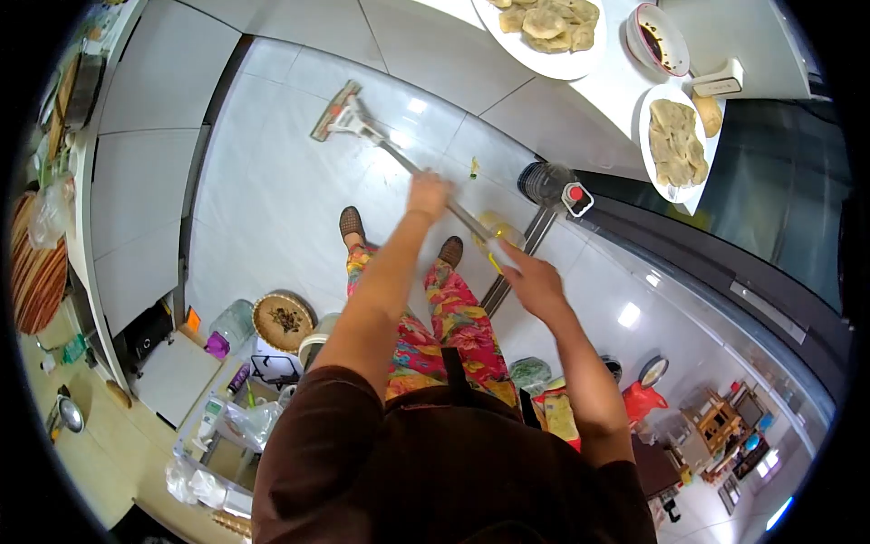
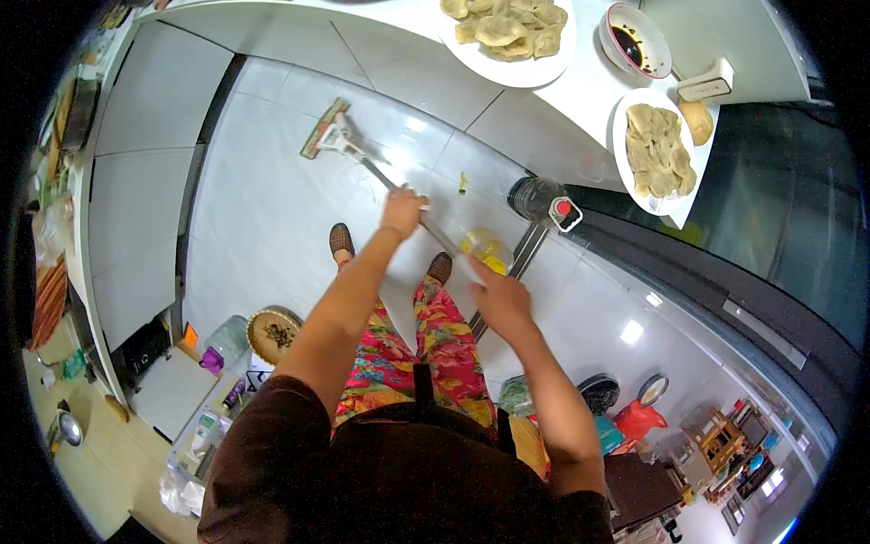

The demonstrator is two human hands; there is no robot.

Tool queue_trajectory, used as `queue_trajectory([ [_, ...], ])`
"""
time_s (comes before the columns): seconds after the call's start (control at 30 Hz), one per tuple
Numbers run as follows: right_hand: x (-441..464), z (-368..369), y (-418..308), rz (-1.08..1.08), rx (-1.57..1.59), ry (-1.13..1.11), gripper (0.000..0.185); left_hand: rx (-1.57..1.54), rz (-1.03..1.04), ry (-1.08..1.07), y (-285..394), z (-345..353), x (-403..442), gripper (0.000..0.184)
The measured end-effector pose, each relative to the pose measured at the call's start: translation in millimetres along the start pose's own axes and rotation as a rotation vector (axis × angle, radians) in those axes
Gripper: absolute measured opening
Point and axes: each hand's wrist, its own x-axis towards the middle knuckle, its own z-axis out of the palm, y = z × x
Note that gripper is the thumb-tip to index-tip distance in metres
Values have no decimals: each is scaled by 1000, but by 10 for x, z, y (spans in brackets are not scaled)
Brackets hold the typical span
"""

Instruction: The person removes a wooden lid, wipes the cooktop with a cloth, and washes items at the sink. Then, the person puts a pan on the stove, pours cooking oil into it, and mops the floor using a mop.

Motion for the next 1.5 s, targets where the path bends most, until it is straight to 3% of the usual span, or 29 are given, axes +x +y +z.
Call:
queue_trajectory([
  [0.07, -295, -103, 494, -68, 67, 68, 48, -110, 67, -107, 528, 150, 59, 18],
  [0.17, -899, -423, 931, 46, 64, 73, 51, -98, 181, -50, 1469, 449, 18, 14],
  [0.27, -1476, -674, 1217, 53, 50, 112, 52, -229, 204, -215, 2316, 488, -65, 13],
  [0.33, -1718, -909, 998, 350, -6, 6, 52, -227, 296, -205, 2537, 153, -197, 13],
  [0.43, -1802, -845, 1263, 135, 136, 76, 52, -294, 354, -222, 2469, 121, -272, 15],
  [0.47, -1675, -853, 1184, 136, 55, 34, 52, -288, 289, -269, 2324, 71, -246, 17],
  [0.53, -1348, -819, 891, 152, -103, -68, 50, -291, 157, -384, 1889, 8, -322, 21],
  [0.6, -862, -486, 833, -92, -131, -7, 51, -239, 153, -291, 1196, -50, -451, 24],
  [0.63, -603, -301, 736, -146, -218, -32, 52, -243, -46, -130, 870, 393, -487, 26],
  [0.67, -405, -175, 376, -144, -186, -77, 53, -240, -83, -27, 434, 357, -588, 27],
  [0.7, -157, 133, 300, -256, -142, -50, 50, -154, -32, -99, -3, 226, -677, 27],
  [0.77, 229, 684, -152, -282, -101, -70, 51, -174, -256, -17, -729, 196, -916, 27],
  [0.8, 332, 890, -389, -290, -126, -96, 50, -103, -420, -126, -995, 136, -1002, 32],
  [0.87, 351, 1074, -775, -282, -162, -145, 50, 123, -462, -190, -1230, -119, -1239, 34],
  [0.97, 204, 1036, -639, -225, -196, -180, 49, 90, -427, -138, -1068, 221, -1352, 30],
  [1.0, 80, 872, -439, -220, -212, -167, 49, 166, -433, -310, -780, 322, -1206, 28],
  [1.07, -289, 401, -58, -141, -258, -164, 50, -121, -228, -303, -79, 336, -1124, 16],
  [1.1, -518, 164, 151, -122, -268, -132, 51, -113, -170, -387, 369, 809, -896, 23],
  [1.13, -755, -53, 342, -150, -248, -82, 51, -187, -169, -218, 832, 639, -936, 10],
  [1.17, -979, -319, 308, 36, -391, -146, 50, -301, -43, -250, 1184, 513, -925, 10],
  [1.2, -1188, -478, 478, 11, -273, -88, 50, -415, 87, -280, 1498, 453, -889, 10],
  [1.27, -1484, -726, 500, 31, -337, -68, 50, -477, 141, -214, 1944, 389, -864, 8],
  [1.4, -1309, -741, 328, -63, -302, -88, 49, -511, 148, -168, 1543, 37, -941, 9],
  [1.47, -987, -620, -76, -96, -524, -112, 49, -469, 66, -264, 1084, 45, -851, 11],
  [1.5, -788, -506, -248, -172, -491, -104, 49, -444, 4, -325, 764, -21, -870, 12],
])
